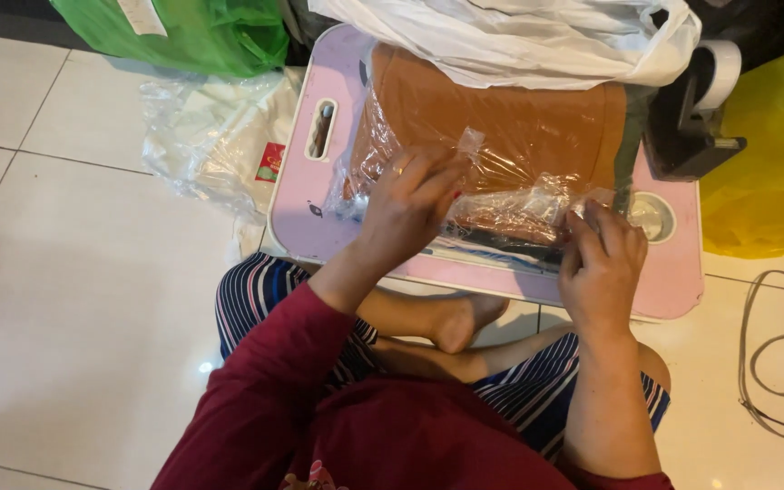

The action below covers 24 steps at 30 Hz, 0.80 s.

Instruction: The person sits on the floor and places a white plastic bag containing a blue item onto a pink tray. They smooth the bag, apply a shipping label, and then place a brown wrapped item on top of the bag. The person adjusts the items on the tray to ensure they are secure.

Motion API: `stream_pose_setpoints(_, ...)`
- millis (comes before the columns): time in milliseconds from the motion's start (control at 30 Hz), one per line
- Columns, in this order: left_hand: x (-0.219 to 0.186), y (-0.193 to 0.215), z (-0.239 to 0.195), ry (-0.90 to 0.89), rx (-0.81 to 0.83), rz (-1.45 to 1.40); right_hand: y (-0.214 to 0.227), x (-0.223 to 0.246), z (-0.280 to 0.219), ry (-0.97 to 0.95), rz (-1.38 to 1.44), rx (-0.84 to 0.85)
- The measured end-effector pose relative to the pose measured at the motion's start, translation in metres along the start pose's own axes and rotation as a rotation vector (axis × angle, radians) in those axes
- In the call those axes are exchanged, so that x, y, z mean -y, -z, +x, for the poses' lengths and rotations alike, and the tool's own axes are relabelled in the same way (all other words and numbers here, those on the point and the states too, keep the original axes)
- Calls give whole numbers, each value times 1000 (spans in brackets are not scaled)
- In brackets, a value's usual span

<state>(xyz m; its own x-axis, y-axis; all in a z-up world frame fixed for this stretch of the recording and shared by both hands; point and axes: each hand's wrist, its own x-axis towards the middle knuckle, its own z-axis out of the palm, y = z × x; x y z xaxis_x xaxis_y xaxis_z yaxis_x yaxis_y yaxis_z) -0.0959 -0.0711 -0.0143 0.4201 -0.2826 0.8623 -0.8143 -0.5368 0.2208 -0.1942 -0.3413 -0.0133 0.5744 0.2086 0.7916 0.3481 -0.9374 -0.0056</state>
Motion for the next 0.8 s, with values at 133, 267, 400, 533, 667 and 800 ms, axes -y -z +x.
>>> stream_pose_setpoints(133,11,4,40,49,99,-40,-3,-8,-10,-14,6,47)
stream_pose_setpoints(267,24,-17,23,259,502,127,-5,-15,-14,-51,39,22)
stream_pose_setpoints(400,19,-15,17,287,508,146,15,4,22,-83,80,-14)
stream_pose_setpoints(533,10,-7,16,340,379,38,15,27,57,-91,183,25)
stream_pose_setpoints(667,23,-17,-1,344,452,89,-47,25,65,-50,301,11)
stream_pose_setpoints(800,26,-16,-1,367,450,11,-101,29,78,-75,164,-23)
